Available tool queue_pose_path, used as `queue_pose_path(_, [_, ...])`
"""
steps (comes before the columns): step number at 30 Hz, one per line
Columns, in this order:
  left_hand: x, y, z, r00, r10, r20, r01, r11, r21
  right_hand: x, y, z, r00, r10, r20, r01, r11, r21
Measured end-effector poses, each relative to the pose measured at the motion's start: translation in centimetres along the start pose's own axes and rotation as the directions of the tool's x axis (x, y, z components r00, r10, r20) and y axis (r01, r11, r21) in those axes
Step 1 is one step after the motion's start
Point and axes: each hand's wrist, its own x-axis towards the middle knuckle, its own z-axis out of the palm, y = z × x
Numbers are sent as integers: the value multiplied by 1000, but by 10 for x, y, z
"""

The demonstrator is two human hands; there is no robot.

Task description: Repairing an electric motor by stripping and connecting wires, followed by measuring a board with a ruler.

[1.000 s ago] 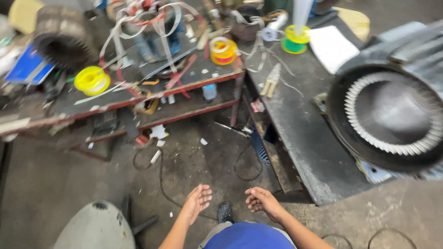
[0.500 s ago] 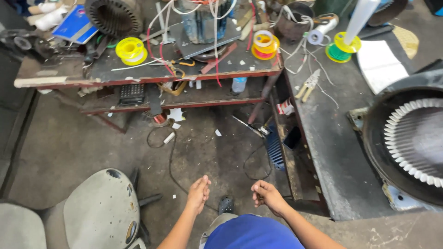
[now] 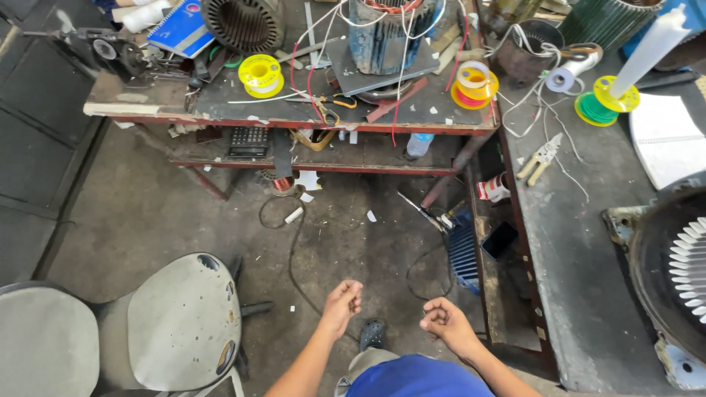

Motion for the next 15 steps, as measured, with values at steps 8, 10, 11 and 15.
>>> queue_pose_path(8, [-1, -1, -2, 1000, -5, 4, 4, 1000, 21, -7, -17, 6, 965, -71, -251, 10, 971, -237])
queue_pose_path(10, [5, 2, 1, 1000, 12, -1, -12, 1000, 11, -2, -27, -1, 965, -122, -234, 46, 950, -308])
queue_pose_path(11, [2, 3, 2, 1000, 15, -16, -14, 995, 103, -3, -30, -4, 976, -100, -192, 29, 940, -341])
queue_pose_path(15, [-13, 19, 23, 954, -4, -300, 128, 910, 395, -10, -38, -2, 988, -42, -149, 0, 962, -272])
